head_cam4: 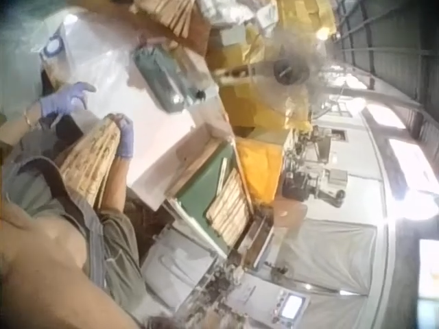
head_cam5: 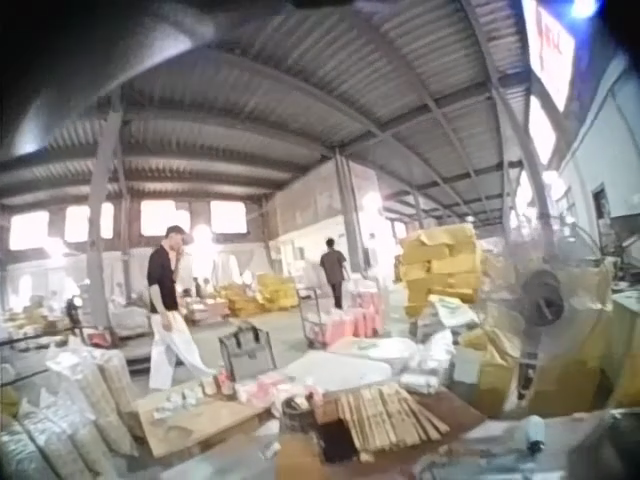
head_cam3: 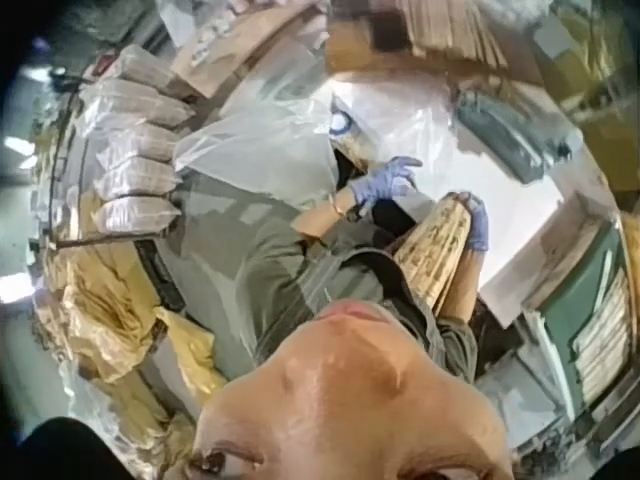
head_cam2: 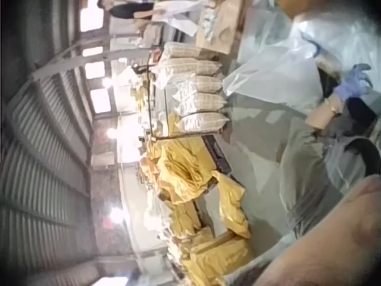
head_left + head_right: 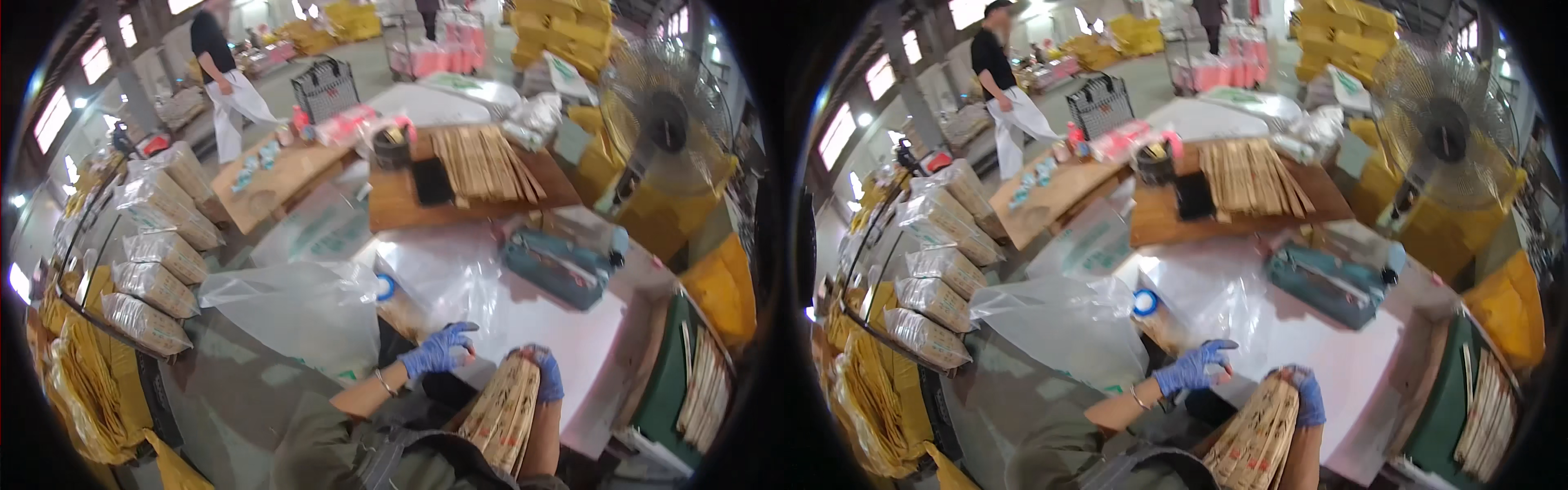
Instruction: Picking wooden sticks from a conveyor belt, bundling them, and sealing them in plastic bags using a heat sealer.
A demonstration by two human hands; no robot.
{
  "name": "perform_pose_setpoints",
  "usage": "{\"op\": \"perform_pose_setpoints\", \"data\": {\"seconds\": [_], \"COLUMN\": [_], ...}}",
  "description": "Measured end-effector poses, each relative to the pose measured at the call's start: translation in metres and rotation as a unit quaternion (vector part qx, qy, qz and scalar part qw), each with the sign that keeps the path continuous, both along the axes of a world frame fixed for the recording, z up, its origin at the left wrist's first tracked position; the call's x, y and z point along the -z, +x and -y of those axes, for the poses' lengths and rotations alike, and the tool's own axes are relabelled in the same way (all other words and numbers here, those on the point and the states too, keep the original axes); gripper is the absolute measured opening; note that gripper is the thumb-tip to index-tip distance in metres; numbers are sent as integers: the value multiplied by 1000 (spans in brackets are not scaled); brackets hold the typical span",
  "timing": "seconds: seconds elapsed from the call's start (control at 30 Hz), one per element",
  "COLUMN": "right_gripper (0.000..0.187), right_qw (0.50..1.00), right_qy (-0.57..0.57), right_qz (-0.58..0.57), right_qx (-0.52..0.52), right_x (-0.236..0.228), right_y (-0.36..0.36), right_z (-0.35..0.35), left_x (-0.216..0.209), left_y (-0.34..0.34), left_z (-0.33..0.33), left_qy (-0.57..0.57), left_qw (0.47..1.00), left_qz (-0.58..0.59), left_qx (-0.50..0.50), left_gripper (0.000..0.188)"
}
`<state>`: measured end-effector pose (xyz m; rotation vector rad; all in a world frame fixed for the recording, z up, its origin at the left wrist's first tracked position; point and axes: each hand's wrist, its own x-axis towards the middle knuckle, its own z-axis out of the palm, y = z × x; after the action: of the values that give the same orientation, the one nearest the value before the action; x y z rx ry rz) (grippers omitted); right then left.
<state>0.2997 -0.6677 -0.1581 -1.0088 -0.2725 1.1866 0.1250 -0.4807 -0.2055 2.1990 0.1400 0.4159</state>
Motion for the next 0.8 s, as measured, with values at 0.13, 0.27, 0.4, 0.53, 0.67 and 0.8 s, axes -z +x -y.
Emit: {"op": "perform_pose_setpoints", "data": {"seconds": [0.13, 0.27, 0.4, 0.53, 0.67, 0.8], "right_gripper": [20, 25, 24, 27, 24, 23], "right_qw": [999, 997, 999, 997, 997, 997], "right_qy": [40, -34, 28, 6, 30, 13], "right_qz": [16, 60, 47, 80, 60, 49], "right_qx": [-10, 21, 0, -17, -27, -52], "right_x": [-11, -22, -20, -26, -20, -22], "right_y": [7, 23, 24, 4, -8, -18], "right_z": [-6, 9, 19, 11, 5, -18], "left_x": [56, 20, 8, 45, 46, 16], "left_y": [0, 19, 17, 20, 31, 29], "left_z": [-29, -20, 2, 4, 3, -15], "left_qy": [215, -276, -205, 260, 82, 203], "left_qw": [965, 939, 957, 933, 957, 966], "left_qz": [-113, 82, 51, -17, 40, -24], "left_qx": [99, -186, -197, -249, -277, -160], "left_gripper": [12, 10, 17, 17, 13, 19]}}
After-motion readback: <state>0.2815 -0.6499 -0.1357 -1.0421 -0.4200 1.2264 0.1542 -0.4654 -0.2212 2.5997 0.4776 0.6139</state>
